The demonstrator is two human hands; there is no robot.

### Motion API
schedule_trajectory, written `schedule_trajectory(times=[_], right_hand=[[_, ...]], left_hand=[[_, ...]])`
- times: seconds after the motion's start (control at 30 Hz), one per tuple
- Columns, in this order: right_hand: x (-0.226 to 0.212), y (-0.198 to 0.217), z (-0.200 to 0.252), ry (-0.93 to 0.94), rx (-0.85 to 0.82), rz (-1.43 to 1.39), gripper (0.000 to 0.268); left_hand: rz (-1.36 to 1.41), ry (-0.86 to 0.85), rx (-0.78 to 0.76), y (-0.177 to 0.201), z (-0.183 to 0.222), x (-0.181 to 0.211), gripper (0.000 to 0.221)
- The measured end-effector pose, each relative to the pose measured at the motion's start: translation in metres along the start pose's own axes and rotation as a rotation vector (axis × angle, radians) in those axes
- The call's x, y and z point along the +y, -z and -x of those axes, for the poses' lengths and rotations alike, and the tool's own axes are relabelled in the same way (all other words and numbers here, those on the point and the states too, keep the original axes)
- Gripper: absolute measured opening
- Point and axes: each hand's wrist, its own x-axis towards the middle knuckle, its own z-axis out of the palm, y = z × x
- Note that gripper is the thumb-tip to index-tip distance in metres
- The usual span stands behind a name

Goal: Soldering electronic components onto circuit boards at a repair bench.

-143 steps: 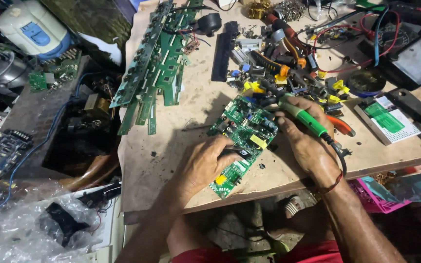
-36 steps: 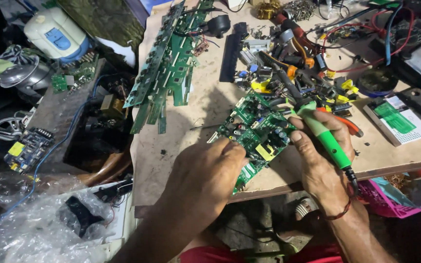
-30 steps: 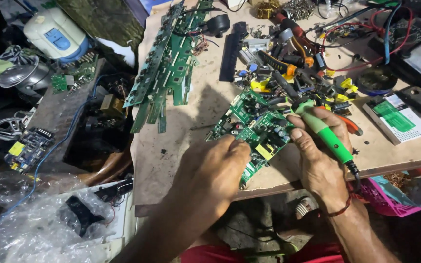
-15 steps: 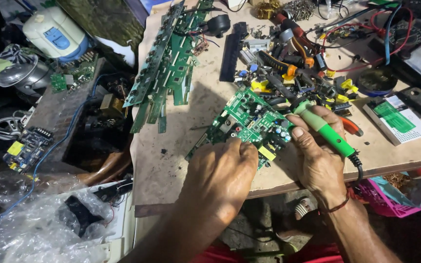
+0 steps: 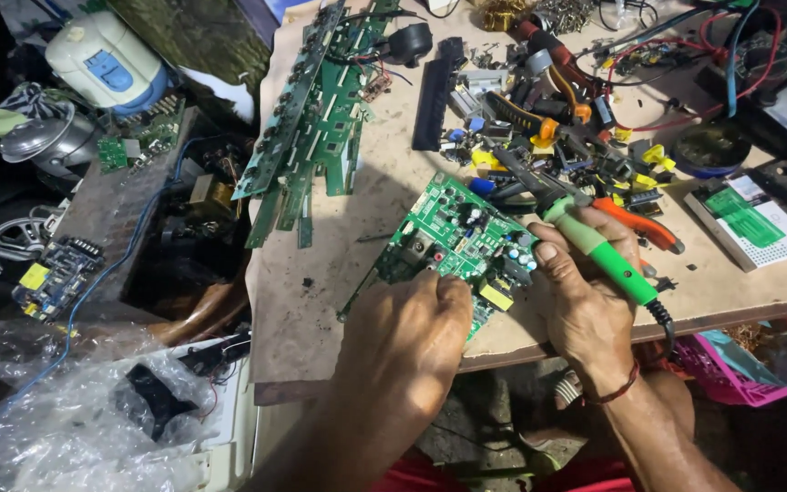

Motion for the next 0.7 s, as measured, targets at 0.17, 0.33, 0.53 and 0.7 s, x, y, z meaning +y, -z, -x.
schedule_trajectory(times=[0.17, 0.33, 0.53, 0.7], right_hand=[[-0.003, -0.004, 0.004, 0.02, 0.069, 0.048, 0.042], [-0.007, -0.006, 0.004, 0.005, 0.078, 0.034, 0.042], [-0.012, -0.009, 0.006, -0.007, 0.084, 0.04, 0.042], [-0.012, -0.008, 0.006, -0.017, 0.074, 0.026, 0.041]], left_hand=[[0.035, 0.013, -0.01, 0.001, 0.001, -0.001, 0.029], [0.048, 0.056, -0.058, 0.0, 0.0, 0.0, 0.023], [0.04, 0.139, -0.174, -0.016, 0.005, 0.001, 0.028], [0.071, 0.187, -0.273, -0.016, 0.002, 0.001, 0.029]])
